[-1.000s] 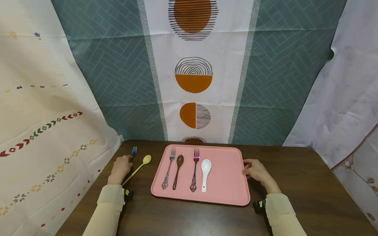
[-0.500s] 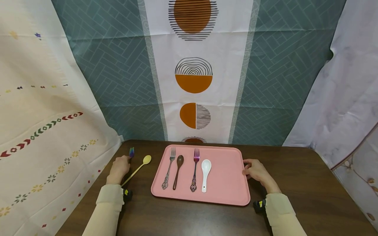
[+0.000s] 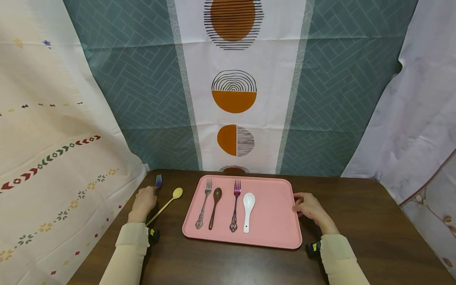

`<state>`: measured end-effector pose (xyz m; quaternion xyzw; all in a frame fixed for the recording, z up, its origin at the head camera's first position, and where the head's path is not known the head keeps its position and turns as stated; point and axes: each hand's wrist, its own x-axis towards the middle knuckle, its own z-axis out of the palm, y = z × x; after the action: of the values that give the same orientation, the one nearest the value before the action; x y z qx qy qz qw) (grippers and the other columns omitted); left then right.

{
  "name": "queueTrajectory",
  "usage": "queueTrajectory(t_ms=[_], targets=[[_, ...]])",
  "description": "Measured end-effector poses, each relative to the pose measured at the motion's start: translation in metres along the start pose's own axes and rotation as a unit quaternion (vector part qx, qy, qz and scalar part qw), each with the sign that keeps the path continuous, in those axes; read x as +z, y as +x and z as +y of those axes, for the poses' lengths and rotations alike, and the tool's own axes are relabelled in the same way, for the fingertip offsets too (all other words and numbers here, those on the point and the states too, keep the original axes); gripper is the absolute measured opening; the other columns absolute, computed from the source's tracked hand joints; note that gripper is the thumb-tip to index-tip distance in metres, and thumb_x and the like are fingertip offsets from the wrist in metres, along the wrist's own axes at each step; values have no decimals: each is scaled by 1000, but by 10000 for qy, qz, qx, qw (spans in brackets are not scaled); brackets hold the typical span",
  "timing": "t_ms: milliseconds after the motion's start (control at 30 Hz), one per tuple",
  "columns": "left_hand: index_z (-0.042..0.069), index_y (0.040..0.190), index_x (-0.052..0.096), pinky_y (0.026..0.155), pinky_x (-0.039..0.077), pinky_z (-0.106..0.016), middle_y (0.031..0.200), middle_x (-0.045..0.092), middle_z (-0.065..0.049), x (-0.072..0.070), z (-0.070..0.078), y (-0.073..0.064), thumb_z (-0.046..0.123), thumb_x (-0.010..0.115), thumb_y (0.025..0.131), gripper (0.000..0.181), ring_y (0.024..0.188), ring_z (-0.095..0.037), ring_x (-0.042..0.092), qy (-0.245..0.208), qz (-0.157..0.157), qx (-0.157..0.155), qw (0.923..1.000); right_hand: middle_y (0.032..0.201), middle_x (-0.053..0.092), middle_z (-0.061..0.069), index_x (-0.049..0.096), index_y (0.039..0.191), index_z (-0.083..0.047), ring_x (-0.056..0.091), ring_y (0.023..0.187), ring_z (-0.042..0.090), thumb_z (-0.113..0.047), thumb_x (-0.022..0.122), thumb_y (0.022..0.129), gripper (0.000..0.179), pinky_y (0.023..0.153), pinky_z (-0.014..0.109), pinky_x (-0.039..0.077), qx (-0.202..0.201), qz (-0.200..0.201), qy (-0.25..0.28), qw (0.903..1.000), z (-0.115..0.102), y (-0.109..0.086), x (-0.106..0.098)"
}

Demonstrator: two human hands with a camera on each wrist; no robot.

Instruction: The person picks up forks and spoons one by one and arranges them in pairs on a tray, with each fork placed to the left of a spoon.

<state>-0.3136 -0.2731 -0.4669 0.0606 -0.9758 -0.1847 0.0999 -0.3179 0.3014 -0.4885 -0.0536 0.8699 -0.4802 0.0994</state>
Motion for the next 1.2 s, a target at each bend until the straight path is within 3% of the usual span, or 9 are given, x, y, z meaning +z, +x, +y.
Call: queueTrajectory(t_ms=[567,733,867,1100,1200], targets=[[-12,128,66,86,53,-63,117,65,-39,-5,15,6,-10,52,90,41,101,-56,65,-15,-39,301,9995,93,61,18,40,142,25,69,75,27,6,66,91,60,74,42,62,-78,-1,48,10000,0,1,2],[-14,129,65,77,57,-58,118,65,-38,-10,28,7,-13,51,89,42,97,-53,67,-69,-164,498,9986,94,61,19,40,142,24,70,76,27,6,66,91,60,75,43,62,-49,6,56,10000,0,0,1],[-12,131,65,64,55,-50,119,65,-38,-13,39,7,-14,50,90,44,84,-47,69,-174,-281,571,9978,94,61,18,41,142,24,71,76,27,6,65,91,60,75,43,61,-31,23,5,10000,0,0,0],[-5,123,71,68,54,-55,113,68,-34,-14,51,4,-13,48,88,43,90,-49,69,-193,-197,640,9976,94,60,18,41,142,24,70,76,27,6,65,90,60,75,42,62,-38,-21,58,10000,-1,-1,0],[-5,119,71,66,51,-53,107,70,-31,-14,56,3,-14,47,87,41,81,-41,68,-269,-193,680,9971,94,60,18,41,141,24,70,76,27,6,65,90,60,75,43,61,-42,-28,72,10000,-2,-2,0]])
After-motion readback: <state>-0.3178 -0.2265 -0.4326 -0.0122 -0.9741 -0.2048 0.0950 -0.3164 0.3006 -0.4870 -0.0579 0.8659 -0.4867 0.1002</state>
